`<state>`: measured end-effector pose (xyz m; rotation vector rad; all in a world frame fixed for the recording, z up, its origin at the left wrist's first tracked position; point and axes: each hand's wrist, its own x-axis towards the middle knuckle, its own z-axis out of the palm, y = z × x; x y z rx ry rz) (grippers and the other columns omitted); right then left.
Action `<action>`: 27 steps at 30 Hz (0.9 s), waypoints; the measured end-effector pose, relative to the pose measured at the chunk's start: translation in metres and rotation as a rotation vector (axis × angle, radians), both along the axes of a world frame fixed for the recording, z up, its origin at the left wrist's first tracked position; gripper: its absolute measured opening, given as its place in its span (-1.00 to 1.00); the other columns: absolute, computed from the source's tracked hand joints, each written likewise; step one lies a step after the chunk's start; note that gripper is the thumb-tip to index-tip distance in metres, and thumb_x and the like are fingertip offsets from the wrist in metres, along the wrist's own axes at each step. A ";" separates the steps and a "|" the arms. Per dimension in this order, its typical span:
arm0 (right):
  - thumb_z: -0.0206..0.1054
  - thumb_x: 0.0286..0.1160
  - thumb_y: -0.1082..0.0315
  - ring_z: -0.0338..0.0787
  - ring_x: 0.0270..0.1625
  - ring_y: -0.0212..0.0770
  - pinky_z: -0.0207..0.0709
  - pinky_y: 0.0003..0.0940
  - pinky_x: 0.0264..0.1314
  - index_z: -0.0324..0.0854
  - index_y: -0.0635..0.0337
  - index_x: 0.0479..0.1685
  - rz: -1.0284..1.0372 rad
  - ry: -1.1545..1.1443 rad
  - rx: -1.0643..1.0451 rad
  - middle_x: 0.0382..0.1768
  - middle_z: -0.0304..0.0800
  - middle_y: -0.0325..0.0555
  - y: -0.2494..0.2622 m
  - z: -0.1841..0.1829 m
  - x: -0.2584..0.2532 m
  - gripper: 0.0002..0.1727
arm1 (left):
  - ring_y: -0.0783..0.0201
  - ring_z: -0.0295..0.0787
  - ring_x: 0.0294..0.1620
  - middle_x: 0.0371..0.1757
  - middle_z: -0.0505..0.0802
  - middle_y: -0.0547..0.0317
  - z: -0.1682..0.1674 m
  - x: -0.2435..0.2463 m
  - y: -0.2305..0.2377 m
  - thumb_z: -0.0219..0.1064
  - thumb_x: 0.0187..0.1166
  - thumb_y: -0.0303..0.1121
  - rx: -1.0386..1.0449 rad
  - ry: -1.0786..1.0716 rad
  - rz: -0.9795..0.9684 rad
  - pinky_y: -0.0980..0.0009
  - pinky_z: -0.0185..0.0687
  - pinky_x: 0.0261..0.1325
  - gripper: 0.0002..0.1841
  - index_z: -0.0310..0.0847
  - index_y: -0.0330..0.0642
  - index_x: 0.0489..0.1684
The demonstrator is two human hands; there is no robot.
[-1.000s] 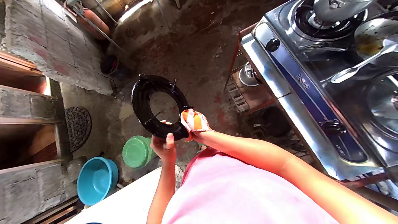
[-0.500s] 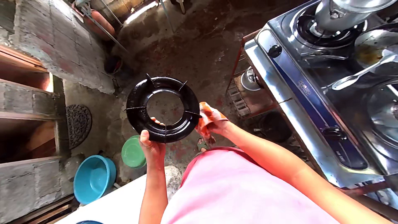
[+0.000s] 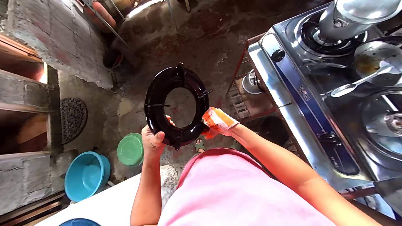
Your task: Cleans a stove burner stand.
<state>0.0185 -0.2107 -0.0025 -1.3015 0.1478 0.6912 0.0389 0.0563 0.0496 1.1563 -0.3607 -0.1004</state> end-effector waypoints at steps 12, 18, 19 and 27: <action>0.60 0.26 0.32 0.79 -0.29 -0.27 0.73 -0.29 -0.17 0.65 0.22 -0.10 -0.110 -0.009 -0.176 -0.33 0.77 -0.11 0.027 -0.012 -0.002 -0.69 | 0.34 0.89 -0.03 0.04 0.93 0.20 0.004 -0.019 -0.015 0.69 0.21 0.03 0.258 -0.031 0.000 0.37 0.84 0.11 -0.47 0.83 -0.08 0.08; 0.38 0.54 0.10 0.73 -0.55 -0.18 0.64 -0.24 -0.50 0.68 0.19 -0.25 -0.151 0.130 -0.250 -0.52 0.73 -0.05 0.035 -0.023 0.000 -0.70 | 0.25 0.92 -0.09 -0.02 0.94 0.09 -0.002 -0.019 -0.009 0.69 0.21 0.05 0.214 0.038 0.066 0.30 0.86 0.07 -0.45 0.82 -0.17 0.02; 0.31 0.59 0.01 0.73 -0.59 -0.17 0.64 -0.23 -0.56 0.69 0.16 -0.21 -0.167 0.155 -0.264 -0.53 0.73 -0.03 0.035 -0.022 0.002 -0.64 | 0.24 0.92 -0.09 -0.02 0.94 0.08 -0.004 -0.020 -0.008 0.68 0.22 0.05 0.208 0.040 0.073 0.29 0.86 0.07 -0.45 0.81 -0.18 0.03; 0.01 0.79 -0.19 0.63 -0.59 -0.12 0.54 -0.14 -0.59 0.64 0.07 -0.08 -0.245 0.015 -0.372 -0.55 0.59 -0.03 0.025 -0.014 0.016 -0.47 | 0.24 0.92 -0.09 -0.03 0.95 0.08 -0.011 -0.019 -0.016 0.66 0.23 0.09 0.146 0.025 0.135 0.30 0.86 0.05 -0.47 0.83 -0.14 0.00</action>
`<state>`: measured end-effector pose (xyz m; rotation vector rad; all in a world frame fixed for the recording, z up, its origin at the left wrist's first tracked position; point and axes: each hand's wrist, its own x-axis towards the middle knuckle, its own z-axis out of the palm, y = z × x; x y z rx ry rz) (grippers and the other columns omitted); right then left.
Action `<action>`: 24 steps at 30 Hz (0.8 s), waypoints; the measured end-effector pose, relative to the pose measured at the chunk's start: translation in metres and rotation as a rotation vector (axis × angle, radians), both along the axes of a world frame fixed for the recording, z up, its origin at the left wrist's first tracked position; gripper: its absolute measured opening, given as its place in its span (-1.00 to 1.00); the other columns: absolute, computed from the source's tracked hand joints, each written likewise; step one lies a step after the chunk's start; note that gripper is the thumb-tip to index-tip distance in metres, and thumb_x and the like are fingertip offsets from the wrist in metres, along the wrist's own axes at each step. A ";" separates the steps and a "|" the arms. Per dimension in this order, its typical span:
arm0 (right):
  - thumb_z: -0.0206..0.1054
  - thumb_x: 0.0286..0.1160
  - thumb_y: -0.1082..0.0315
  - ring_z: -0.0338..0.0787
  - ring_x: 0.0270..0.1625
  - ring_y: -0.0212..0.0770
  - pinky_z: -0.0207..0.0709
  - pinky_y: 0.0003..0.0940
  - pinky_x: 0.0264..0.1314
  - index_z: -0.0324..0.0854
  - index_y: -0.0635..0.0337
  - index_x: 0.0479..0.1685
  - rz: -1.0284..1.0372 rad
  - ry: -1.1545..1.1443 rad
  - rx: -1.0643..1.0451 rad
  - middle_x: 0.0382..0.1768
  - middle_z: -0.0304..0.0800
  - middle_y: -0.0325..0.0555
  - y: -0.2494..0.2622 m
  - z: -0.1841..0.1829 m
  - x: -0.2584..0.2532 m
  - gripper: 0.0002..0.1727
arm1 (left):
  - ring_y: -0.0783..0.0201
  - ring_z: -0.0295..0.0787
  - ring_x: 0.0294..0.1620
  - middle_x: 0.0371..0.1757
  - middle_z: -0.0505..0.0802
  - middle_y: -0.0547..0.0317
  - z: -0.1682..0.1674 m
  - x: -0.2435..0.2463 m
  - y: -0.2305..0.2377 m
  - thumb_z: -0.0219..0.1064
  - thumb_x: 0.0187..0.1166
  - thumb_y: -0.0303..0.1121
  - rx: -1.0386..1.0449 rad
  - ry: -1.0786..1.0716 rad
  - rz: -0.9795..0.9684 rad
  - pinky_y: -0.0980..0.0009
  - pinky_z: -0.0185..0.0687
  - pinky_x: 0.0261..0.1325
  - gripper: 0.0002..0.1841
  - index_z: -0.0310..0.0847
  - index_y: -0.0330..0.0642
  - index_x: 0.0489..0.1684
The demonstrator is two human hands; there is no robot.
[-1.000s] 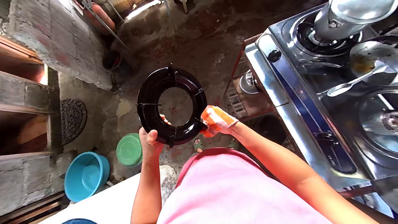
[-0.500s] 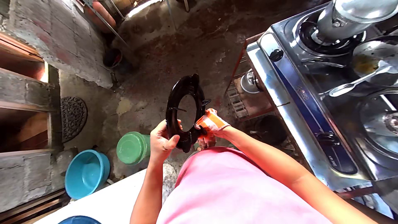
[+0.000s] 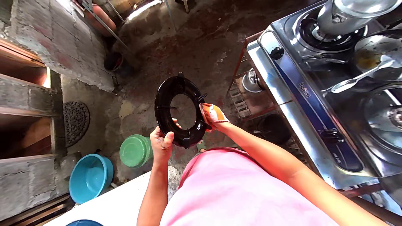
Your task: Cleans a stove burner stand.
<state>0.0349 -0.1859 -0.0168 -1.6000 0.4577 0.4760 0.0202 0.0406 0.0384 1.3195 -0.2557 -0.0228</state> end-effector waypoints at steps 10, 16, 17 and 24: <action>0.52 0.37 -0.16 0.82 -0.21 -0.04 0.73 0.06 -0.17 0.71 0.11 -0.02 0.278 -0.137 -0.293 -0.23 0.79 0.04 -0.007 0.001 -0.005 -0.48 | 0.22 0.93 -0.11 -0.04 0.94 0.03 -0.008 0.001 -0.002 0.69 0.20 0.05 0.014 0.073 -0.025 0.27 0.87 0.05 -0.46 0.82 -0.21 -0.03; 0.30 0.63 0.02 0.77 -0.30 -0.04 0.65 0.06 -0.22 0.74 0.15 -0.12 0.007 -0.068 -0.103 -0.34 0.77 0.04 -0.001 -0.021 0.004 -0.65 | 0.21 0.93 -0.14 -0.07 0.94 0.02 -0.010 0.000 -0.004 0.71 0.15 0.09 0.018 0.127 -0.046 0.27 0.88 0.03 -0.38 0.79 -0.25 0.00; 0.26 0.67 -0.03 0.80 -0.25 0.00 0.65 0.12 -0.17 0.74 0.17 -0.13 -0.001 -0.074 -0.154 -0.31 0.79 0.07 -0.001 -0.019 0.006 -0.59 | 0.22 0.93 -0.13 -0.07 0.95 0.03 -0.011 -0.003 -0.007 0.72 0.15 0.07 0.013 0.132 -0.047 0.27 0.87 0.05 -0.39 0.79 -0.26 0.00; 0.07 0.77 -0.14 0.83 -0.28 0.10 0.66 0.18 -0.24 0.71 0.20 -0.11 0.036 -0.004 -0.297 -0.37 0.77 0.13 -0.007 -0.031 0.010 -0.44 | 0.24 0.92 -0.13 -0.14 0.94 0.04 -0.025 -0.012 -0.033 0.68 0.24 -0.07 0.061 0.144 0.035 0.31 0.85 0.06 -0.43 0.74 -0.37 0.05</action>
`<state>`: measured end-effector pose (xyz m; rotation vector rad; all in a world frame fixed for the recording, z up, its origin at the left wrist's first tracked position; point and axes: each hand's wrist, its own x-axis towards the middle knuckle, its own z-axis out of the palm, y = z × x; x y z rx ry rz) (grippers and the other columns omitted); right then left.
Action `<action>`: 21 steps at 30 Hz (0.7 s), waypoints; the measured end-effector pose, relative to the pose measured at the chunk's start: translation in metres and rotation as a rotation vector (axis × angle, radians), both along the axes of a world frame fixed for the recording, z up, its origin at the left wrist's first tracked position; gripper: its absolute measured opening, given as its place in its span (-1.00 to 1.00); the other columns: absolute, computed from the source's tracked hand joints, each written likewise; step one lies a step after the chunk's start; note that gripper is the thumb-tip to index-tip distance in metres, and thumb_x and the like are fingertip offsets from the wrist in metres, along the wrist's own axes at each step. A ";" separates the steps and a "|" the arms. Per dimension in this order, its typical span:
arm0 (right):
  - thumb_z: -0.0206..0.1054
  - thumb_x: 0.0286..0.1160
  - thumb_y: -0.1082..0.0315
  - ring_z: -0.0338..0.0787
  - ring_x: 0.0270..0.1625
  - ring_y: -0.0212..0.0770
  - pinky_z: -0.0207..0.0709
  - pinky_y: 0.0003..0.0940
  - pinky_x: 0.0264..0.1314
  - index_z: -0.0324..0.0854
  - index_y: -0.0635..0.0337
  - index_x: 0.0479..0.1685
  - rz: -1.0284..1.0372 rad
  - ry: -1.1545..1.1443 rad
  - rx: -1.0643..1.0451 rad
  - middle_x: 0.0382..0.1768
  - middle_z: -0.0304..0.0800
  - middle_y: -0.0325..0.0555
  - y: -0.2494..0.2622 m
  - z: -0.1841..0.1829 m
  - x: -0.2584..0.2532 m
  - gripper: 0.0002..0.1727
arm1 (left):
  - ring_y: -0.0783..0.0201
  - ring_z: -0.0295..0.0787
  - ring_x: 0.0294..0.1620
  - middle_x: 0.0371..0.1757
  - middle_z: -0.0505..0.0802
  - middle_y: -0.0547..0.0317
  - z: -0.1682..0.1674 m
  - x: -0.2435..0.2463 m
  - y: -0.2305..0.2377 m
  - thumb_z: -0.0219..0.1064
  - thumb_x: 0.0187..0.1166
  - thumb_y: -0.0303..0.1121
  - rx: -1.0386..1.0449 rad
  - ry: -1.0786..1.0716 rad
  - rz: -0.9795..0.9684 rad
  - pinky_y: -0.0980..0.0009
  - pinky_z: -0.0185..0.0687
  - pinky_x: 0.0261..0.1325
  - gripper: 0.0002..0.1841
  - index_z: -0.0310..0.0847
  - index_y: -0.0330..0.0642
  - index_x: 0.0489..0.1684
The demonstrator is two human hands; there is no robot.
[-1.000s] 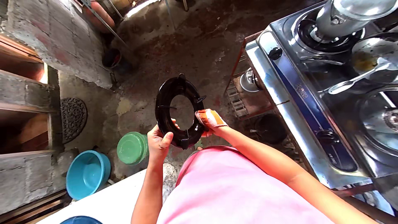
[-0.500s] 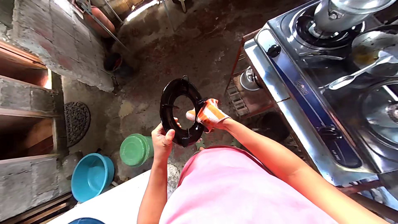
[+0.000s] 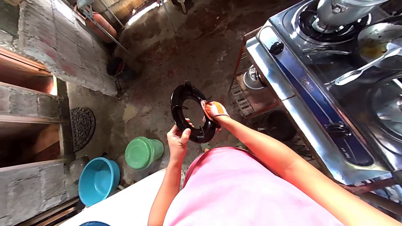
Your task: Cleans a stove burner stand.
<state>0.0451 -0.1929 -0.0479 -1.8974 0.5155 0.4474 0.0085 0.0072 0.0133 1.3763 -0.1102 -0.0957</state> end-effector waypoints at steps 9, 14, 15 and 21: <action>-0.05 0.87 -0.03 0.60 -0.53 -0.29 0.52 -0.32 -0.51 0.53 0.08 -0.13 -0.005 0.035 0.498 -0.53 0.52 -0.18 -0.014 -0.020 -0.006 -0.58 | 0.13 0.92 -0.16 -0.12 0.92 -0.12 -0.011 0.017 0.026 0.73 0.15 0.00 -0.156 0.150 0.069 0.21 0.86 0.05 -0.33 0.69 -0.41 0.04; 0.47 0.38 0.37 0.77 -0.34 -0.11 0.69 -0.10 -0.33 0.63 0.22 -0.05 0.230 0.080 0.496 -0.32 0.74 -0.02 -0.026 0.003 -0.010 -0.77 | 0.14 0.92 -0.16 -0.13 0.91 -0.10 -0.011 0.021 0.032 0.71 0.17 0.04 -0.089 0.121 0.016 0.21 0.86 0.05 -0.32 0.70 -0.41 0.02; 0.56 0.30 0.34 0.79 -0.30 -0.11 0.70 -0.08 -0.29 0.66 0.19 -0.03 0.222 0.070 0.446 -0.29 0.77 -0.02 -0.022 -0.002 -0.014 -0.70 | 0.15 0.92 -0.16 -0.13 0.92 -0.08 -0.010 0.020 0.031 0.72 0.16 0.05 -0.068 0.121 -0.005 0.22 0.86 0.05 -0.33 0.71 -0.39 0.01; 0.22 0.72 0.22 0.72 -0.20 -0.14 0.65 -0.10 -0.10 0.65 0.29 0.03 0.078 -0.083 0.310 -0.21 0.71 0.05 0.000 -0.005 -0.023 -0.71 | 0.15 0.93 -0.15 -0.13 0.93 -0.08 -0.007 0.019 0.027 0.74 0.13 0.00 -0.083 0.131 -0.027 0.22 0.87 0.05 -0.36 0.74 -0.38 0.00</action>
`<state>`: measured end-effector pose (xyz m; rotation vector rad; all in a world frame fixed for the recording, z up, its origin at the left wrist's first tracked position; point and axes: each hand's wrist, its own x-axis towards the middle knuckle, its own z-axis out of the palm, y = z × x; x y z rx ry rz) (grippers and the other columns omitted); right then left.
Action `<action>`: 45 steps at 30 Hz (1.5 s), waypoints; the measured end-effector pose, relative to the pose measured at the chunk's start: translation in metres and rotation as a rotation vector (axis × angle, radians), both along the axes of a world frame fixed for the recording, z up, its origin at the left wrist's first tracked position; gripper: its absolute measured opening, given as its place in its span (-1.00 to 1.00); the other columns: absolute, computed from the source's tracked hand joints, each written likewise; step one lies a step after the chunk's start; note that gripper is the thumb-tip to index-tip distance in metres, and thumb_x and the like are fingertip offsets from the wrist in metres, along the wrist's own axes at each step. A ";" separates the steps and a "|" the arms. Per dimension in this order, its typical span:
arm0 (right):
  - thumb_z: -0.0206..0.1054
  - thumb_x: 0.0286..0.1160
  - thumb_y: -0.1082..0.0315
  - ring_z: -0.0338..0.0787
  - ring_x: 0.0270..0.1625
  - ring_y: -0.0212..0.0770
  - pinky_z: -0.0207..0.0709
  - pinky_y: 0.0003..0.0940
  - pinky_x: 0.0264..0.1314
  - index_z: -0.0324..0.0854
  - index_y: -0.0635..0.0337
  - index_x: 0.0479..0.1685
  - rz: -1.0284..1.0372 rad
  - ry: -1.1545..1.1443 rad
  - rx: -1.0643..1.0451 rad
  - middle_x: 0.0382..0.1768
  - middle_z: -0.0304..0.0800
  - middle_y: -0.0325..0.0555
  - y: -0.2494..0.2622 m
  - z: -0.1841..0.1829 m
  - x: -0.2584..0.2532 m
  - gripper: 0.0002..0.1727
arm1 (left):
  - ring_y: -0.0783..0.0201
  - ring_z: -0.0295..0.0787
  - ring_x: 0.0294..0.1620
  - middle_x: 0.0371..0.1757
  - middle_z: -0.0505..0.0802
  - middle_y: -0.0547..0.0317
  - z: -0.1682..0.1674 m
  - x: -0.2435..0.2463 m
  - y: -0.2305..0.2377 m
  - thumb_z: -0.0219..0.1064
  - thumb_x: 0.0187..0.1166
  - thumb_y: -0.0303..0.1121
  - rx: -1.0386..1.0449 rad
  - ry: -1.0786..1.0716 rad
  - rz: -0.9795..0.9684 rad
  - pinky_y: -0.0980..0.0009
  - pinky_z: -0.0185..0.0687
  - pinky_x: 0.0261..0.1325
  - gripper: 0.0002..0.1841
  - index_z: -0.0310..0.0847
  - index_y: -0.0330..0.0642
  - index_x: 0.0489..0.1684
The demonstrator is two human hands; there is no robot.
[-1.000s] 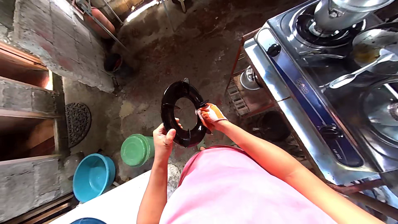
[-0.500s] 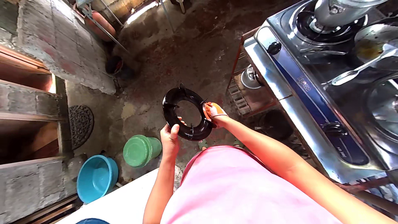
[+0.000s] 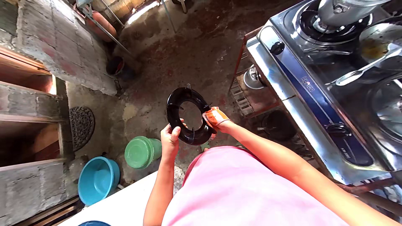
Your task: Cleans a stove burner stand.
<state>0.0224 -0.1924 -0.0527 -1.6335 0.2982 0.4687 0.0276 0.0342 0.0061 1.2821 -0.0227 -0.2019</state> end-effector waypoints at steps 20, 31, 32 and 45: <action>0.23 0.68 0.26 0.65 -0.68 -0.31 0.60 -0.43 -0.60 0.58 0.15 -0.21 -0.054 0.205 0.486 -0.64 0.64 -0.18 -0.005 0.026 -0.012 -0.83 | 0.16 0.89 -0.10 -0.05 0.87 -0.08 -0.013 0.008 0.023 0.69 0.18 0.05 -0.308 0.074 0.077 0.20 0.85 0.09 -0.28 0.60 -0.33 0.17; 0.16 0.81 0.21 0.63 -0.45 -0.32 0.62 -0.35 -0.35 0.56 0.20 0.11 -0.450 0.024 0.231 -0.40 0.62 -0.10 0.008 0.022 -0.015 -0.76 | 0.18 0.89 -0.09 -0.06 0.87 0.01 -0.009 0.010 0.031 0.66 0.19 0.08 -0.436 0.115 -0.014 0.22 0.84 0.12 -0.30 0.65 -0.25 0.19; 0.17 0.81 0.21 0.63 -0.42 -0.35 0.62 -0.37 -0.32 0.55 0.14 0.13 -0.515 0.062 0.305 -0.37 0.61 -0.15 0.009 0.026 -0.015 -0.78 | 0.18 0.89 -0.09 -0.06 0.87 0.01 -0.011 0.010 0.032 0.66 0.19 0.08 -0.441 0.121 -0.014 0.22 0.84 0.12 -0.30 0.64 -0.25 0.20; 0.35 0.59 0.31 0.77 -0.18 -0.22 0.72 -0.20 -0.14 0.52 0.14 0.26 -0.113 0.110 0.338 -0.17 0.73 -0.07 0.007 0.013 -0.016 -0.67 | 0.12 0.92 -0.16 -0.11 0.90 -0.11 -0.004 0.013 0.032 0.74 0.08 0.08 -0.310 0.049 -0.034 0.19 0.88 0.02 -0.24 0.67 -0.35 0.13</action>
